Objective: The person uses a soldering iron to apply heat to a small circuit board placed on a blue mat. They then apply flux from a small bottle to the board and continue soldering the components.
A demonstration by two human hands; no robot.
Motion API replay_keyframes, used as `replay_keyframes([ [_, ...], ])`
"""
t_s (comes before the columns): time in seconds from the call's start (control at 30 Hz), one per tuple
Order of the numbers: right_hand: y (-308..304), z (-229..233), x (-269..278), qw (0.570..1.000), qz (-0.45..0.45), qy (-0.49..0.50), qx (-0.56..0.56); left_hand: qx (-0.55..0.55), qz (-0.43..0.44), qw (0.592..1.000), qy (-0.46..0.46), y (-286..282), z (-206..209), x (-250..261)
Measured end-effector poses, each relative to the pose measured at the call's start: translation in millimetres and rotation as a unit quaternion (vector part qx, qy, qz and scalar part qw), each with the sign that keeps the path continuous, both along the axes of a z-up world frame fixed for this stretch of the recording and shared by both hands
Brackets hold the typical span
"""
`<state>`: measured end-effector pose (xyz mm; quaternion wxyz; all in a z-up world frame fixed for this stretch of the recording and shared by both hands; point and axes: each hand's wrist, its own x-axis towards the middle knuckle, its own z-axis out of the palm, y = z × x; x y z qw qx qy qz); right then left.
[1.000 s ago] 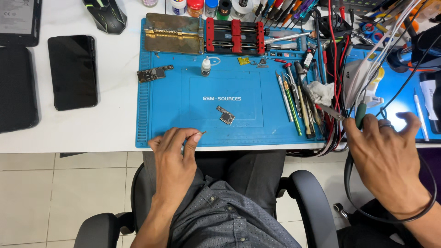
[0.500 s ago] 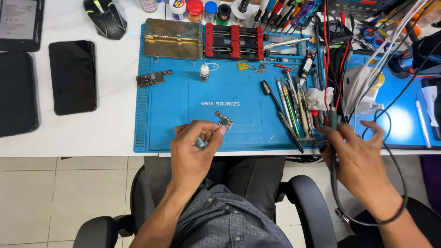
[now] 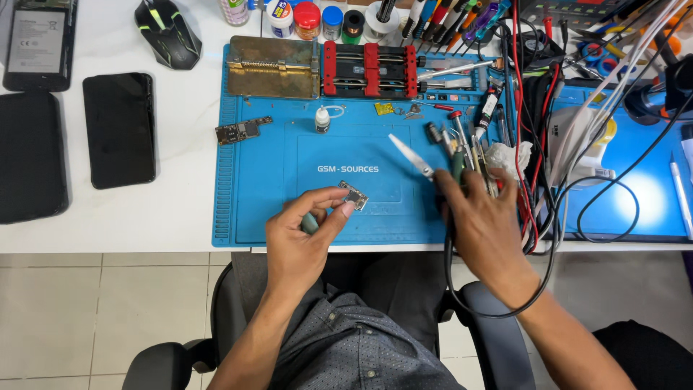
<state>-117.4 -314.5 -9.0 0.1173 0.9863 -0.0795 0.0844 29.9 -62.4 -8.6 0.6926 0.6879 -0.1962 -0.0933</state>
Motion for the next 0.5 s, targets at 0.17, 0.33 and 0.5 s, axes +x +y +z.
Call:
replay_keyframes([
  [0.17, 14, 24, -13, 0.939, 0.018, -0.071, 0.336, 0.002, 0.017, 0.998, -0.053, 1, 13, -3],
  [0.33, 36, 39, -33, 0.686, 0.078, -0.035, 0.722, -0.002, -0.052, 0.999, 0.006, 1, 32, -12],
  [0.5, 34, 24, -45, 0.574, 0.112, -0.012, 0.811, -0.025, -0.086, 0.995, 0.042, -5, 38, -15],
])
